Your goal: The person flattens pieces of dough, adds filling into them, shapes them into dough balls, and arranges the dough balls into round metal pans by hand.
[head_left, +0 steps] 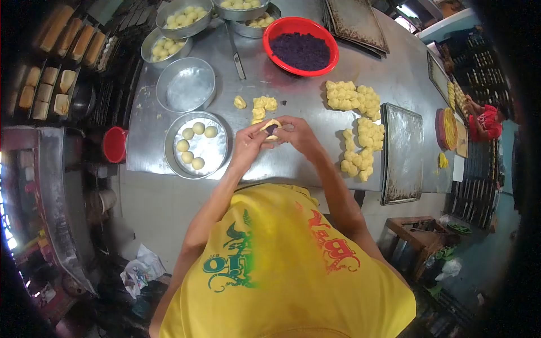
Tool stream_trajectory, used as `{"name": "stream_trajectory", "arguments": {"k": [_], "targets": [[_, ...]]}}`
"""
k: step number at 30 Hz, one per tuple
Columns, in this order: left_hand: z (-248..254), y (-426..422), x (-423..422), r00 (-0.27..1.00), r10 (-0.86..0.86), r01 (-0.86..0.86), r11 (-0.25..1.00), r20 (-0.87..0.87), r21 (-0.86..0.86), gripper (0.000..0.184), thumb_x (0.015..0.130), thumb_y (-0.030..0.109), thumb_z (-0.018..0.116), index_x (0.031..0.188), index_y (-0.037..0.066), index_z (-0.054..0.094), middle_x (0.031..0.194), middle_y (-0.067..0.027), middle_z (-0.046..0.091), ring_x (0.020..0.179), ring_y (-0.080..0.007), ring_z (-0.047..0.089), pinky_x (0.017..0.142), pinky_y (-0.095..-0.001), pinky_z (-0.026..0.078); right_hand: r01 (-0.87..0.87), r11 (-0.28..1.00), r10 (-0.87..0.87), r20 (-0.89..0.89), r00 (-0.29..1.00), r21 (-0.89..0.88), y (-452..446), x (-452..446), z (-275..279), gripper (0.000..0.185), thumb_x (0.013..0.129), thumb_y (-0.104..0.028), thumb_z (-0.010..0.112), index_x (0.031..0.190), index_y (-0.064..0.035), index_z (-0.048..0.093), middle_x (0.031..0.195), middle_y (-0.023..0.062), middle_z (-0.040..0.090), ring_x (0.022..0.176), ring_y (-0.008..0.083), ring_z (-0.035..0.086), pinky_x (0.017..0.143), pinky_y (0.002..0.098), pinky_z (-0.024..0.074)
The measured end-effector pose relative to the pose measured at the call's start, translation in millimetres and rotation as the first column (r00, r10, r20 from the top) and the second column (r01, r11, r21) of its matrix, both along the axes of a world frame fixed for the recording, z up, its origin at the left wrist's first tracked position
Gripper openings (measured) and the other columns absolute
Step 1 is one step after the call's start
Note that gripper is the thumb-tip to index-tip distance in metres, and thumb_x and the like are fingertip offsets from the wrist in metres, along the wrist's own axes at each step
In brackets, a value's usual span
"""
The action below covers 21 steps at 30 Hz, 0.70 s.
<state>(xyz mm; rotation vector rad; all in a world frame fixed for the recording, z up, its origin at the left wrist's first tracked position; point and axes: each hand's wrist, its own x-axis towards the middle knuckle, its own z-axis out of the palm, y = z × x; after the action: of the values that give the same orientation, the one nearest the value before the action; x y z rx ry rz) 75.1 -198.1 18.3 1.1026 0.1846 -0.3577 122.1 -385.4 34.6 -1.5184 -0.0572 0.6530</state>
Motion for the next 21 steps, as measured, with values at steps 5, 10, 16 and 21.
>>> {"name": "stream_trajectory", "arguments": {"k": [5,10,16,21], "targets": [[19.3,-4.3,-3.4,1.0,-0.014,0.016,0.994,-0.023,0.111,0.041,0.101,0.004,0.058,0.14,-0.005,0.058,0.123,-0.0119,0.07,0.099,-0.0156,0.07,0.086,-0.0275,0.059,0.112,0.939,0.008,0.347,0.938,-0.324,4.6,-0.6,-22.1,0.023,0.091,-0.009,0.072,0.111,0.0015,0.072,0.106,0.0114,0.067,0.091,0.019,0.069,0.077,0.0305,0.0559],[0.1,-33.5,-17.0,0.972,0.139,-0.211,0.867,0.189,0.451,0.039,0.098,0.002,0.06,0.136,-0.005,0.062,0.1,-0.0086,0.074,0.082,-0.011,0.067,0.074,-0.0261,0.055,0.076,0.948,0.023,0.306,0.952,-0.31,-2.4,-17.8,8.7,0.023,0.09,-0.008,0.073,0.11,0.0021,0.073,0.106,0.0111,0.064,0.092,0.0208,0.07,0.081,0.0316,0.0565],[11.8,-69.5,-19.5,0.919,-0.098,-0.169,0.778,0.383,0.605,0.028,0.097,0.009,0.066,0.124,0.009,0.072,0.099,-0.0121,0.068,0.073,-0.0164,0.062,0.067,-0.0312,0.05,0.008,0.973,0.047,0.23,0.972,-0.231,-66.8,-21.6,-2.3,0.02,0.089,-0.008,0.074,0.108,-0.0017,0.076,0.095,0.0127,0.065,0.09,0.0229,0.069,0.077,0.0329,0.0553],[-45.3,-120.5,-7.1,0.896,-0.209,-0.208,0.583,0.391,0.786,0.024,0.091,0.002,0.065,0.114,0.006,0.073,0.087,-0.0133,0.055,0.075,-0.0299,0.062,0.069,-0.0393,0.051,0.0,0.735,0.279,0.303,0.911,-0.678,-101.7,-24.3,-28.0,0.024,0.09,-0.002,0.064,0.112,-0.003,0.075,0.096,0.0188,0.066,0.093,0.0337,0.069,0.082,0.0383,0.0552]]}}
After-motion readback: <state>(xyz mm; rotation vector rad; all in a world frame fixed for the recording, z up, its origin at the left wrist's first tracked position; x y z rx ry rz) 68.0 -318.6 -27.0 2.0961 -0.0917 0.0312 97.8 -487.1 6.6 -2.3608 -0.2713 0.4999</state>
